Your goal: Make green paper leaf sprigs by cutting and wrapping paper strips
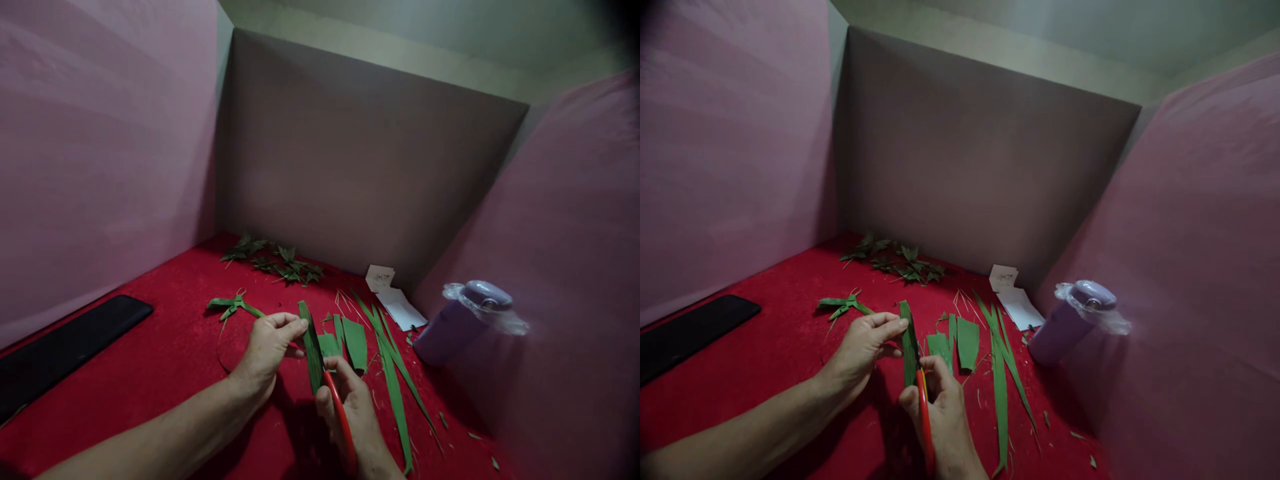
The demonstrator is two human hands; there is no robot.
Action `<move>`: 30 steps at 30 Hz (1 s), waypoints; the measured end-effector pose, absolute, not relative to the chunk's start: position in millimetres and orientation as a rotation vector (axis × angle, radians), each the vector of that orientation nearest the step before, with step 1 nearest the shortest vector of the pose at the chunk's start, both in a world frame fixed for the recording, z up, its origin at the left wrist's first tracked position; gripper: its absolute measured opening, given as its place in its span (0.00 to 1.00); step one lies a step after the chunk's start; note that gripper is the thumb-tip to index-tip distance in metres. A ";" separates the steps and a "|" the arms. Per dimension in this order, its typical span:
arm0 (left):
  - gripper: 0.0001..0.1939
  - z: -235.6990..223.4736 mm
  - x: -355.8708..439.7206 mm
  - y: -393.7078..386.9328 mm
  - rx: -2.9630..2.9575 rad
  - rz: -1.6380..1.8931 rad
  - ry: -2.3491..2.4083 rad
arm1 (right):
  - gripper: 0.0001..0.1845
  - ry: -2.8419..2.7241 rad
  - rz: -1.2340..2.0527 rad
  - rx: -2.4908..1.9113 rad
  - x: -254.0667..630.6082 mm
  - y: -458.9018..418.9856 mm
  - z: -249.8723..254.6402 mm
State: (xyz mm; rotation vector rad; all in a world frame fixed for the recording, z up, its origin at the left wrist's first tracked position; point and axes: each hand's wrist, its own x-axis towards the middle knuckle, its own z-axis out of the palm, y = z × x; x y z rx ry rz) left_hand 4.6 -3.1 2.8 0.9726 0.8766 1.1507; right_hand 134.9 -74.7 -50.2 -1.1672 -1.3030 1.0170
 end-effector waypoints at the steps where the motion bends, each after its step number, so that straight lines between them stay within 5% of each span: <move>1: 0.10 2.3 4.4 -2.8 0.976 1.152 0.875 | 0.24 -1.303 1.013 -1.173 135.1 -74.6 -49.8; 30: 0.09 7.4 4.7 -6.3 0.961 1.103 0.844 | 0.24 -1.163 1.114 -1.115 134.3 -74.2 -54.3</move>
